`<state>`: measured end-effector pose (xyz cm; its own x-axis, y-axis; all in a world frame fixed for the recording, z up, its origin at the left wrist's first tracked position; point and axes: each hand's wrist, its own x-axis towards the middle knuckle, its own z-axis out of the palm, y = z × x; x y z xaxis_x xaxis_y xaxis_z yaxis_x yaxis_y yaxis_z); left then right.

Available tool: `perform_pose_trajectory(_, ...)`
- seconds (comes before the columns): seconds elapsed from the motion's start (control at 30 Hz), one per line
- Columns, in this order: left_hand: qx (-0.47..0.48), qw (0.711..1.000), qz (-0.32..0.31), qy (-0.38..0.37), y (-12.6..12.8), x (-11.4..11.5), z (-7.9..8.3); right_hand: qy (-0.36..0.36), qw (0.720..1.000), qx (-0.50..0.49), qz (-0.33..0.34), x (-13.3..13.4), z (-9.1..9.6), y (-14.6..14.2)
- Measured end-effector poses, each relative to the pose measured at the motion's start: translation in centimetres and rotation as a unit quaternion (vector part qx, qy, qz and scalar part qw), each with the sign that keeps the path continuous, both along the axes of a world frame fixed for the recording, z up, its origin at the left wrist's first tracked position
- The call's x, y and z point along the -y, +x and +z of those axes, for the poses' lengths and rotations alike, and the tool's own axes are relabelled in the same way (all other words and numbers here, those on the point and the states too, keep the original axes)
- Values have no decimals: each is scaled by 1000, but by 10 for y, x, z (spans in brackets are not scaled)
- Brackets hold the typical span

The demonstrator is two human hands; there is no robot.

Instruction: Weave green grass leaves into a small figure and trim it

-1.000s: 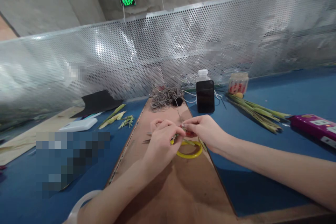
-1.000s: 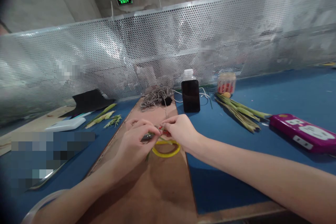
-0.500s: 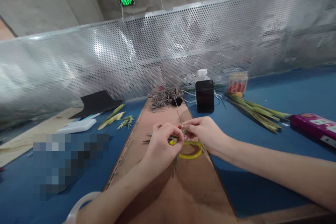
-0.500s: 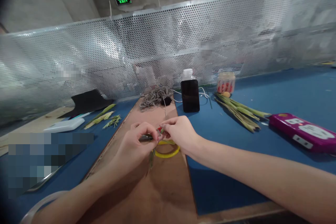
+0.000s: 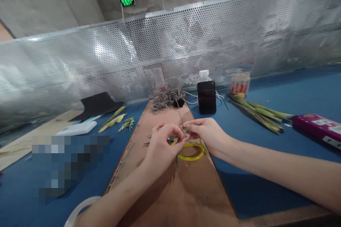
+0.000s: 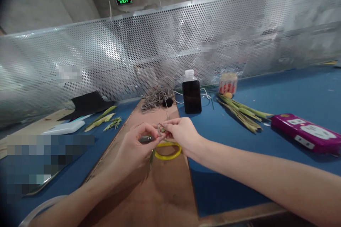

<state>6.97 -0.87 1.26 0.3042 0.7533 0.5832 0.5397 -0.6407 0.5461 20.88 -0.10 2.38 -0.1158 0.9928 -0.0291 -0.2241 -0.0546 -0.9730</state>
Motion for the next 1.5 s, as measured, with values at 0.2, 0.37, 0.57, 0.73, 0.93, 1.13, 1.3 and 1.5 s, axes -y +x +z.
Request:
perform_pose_trajectory(0.2,-45,997,-11,60,-3,-2,1,13,1000,-4,-17,3,3,0)
perform_pose_trajectory(0.37,-53,993,-39,97,-4,0,3,48,999,7,-20,5,4,2)
perform_pose_trajectory(0.57,-82,989,-40,119,-5,-3,1,43,998,35,-25,4,3,3)
perform_pose_trajectory(0.73,-66,991,-21,112,-5,-6,-1,39,998,30,-27,3,2,3)
perform_pose_trajectory(0.93,-31,996,-33,79,-4,-4,-3,30,999,16,-23,3,2,4)
perform_pose_trajectory(1.13,-26,998,-28,41,-3,-3,-3,31,999,0,-20,2,0,4)
perform_pose_trajectory(1.3,4,1000,-19,16,-1,-2,-3,30,999,-1,-24,2,0,4)
perform_pose_trajectory(1.5,58,998,16,17,-1,-3,-7,32,999,7,-15,6,0,2)
